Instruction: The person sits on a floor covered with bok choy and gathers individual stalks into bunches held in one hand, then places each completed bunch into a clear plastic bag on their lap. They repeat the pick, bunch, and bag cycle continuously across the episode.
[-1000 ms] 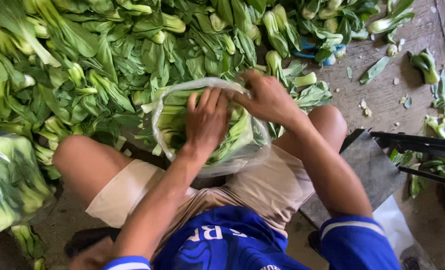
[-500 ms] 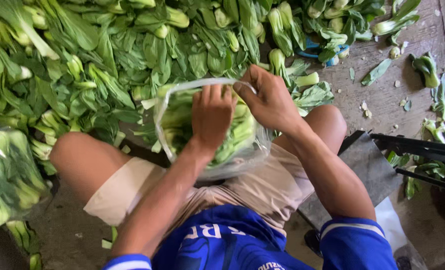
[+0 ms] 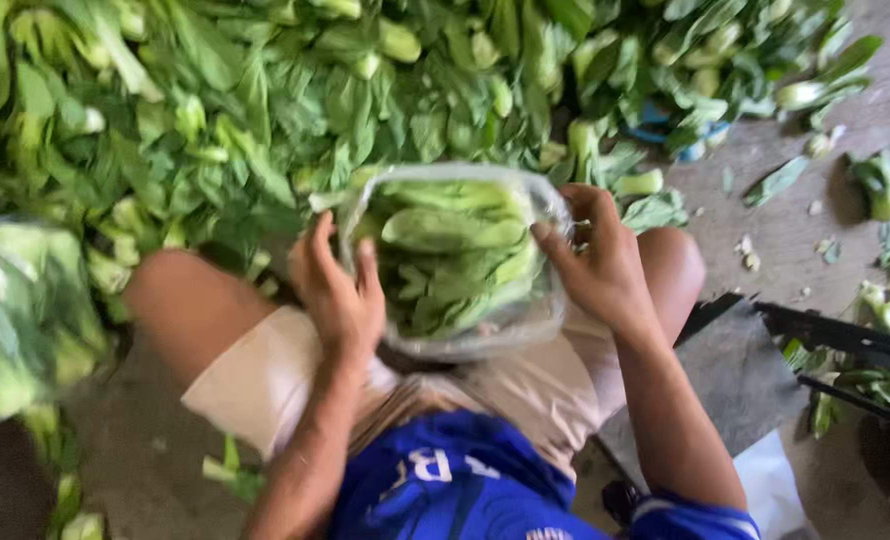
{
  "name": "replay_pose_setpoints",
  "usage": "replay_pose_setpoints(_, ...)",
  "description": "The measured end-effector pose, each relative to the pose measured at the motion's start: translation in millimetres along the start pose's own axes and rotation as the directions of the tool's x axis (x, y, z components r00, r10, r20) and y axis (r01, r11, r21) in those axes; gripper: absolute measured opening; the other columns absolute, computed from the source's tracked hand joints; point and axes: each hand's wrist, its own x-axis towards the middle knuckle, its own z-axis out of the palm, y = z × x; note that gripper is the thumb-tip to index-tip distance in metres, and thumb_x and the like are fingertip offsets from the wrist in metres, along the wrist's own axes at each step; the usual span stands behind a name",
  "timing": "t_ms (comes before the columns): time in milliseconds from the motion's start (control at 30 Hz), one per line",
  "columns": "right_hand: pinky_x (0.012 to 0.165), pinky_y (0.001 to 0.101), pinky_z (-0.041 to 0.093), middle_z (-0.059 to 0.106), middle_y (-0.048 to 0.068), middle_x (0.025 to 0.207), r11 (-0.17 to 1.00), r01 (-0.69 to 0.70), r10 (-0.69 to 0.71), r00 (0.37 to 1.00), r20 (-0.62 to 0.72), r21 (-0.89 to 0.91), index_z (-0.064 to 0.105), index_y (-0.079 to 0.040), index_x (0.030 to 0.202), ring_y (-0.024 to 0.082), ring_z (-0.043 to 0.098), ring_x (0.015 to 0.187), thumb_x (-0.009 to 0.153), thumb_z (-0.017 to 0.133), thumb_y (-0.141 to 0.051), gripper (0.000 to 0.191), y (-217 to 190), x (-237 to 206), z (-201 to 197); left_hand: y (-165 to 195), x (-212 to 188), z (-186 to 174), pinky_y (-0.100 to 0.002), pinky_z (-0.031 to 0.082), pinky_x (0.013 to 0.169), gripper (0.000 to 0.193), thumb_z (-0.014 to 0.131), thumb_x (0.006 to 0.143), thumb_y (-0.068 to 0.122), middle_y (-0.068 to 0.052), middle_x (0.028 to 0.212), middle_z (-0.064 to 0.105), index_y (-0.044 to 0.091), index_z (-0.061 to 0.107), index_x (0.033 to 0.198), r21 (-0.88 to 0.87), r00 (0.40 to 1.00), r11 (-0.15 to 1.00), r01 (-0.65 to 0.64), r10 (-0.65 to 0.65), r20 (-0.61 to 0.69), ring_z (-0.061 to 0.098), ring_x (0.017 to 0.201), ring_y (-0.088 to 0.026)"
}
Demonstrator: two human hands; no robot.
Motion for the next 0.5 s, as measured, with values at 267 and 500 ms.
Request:
replay_pose_setpoints(267,0.045,0.0242,0.036,0.049,-0.004,0.074,0.438,-0.598,0.503,0.782,0.369,0.671,0.056,-0.011,0.108,0.007,0.044,0.054,0.109,0.054,-0.028,0.017,16,4,34,-50,46,3,-0.033,0.055,0.059,0.043,0.082,0.081,0.008,-0.004,0.090,0.063,0.005,0.051,0.111,-0.411,0.801,0.718,0.562,-0.349,0.487,0.063,0.072,-0.014)
replay_pose_setpoints(500,0.043,0.0226,0.028,0.042,-0.006,0.069,0.511,-0.535,0.487,0.825,0.286,0.673,0.059,-0.009,0.098,0.004,0.034,0.052,0.113,0.059,-0.023,0.020,14,27,-10,-37,92,-66,-0.032,0.040,0.057,0.010,0.074,0.098,0.002,-0.011,0.077,0.061,-0.003,0.066,0.094,-0.401,0.877,0.794,0.458,-0.330,0.348,0.051,0.065,-0.022)
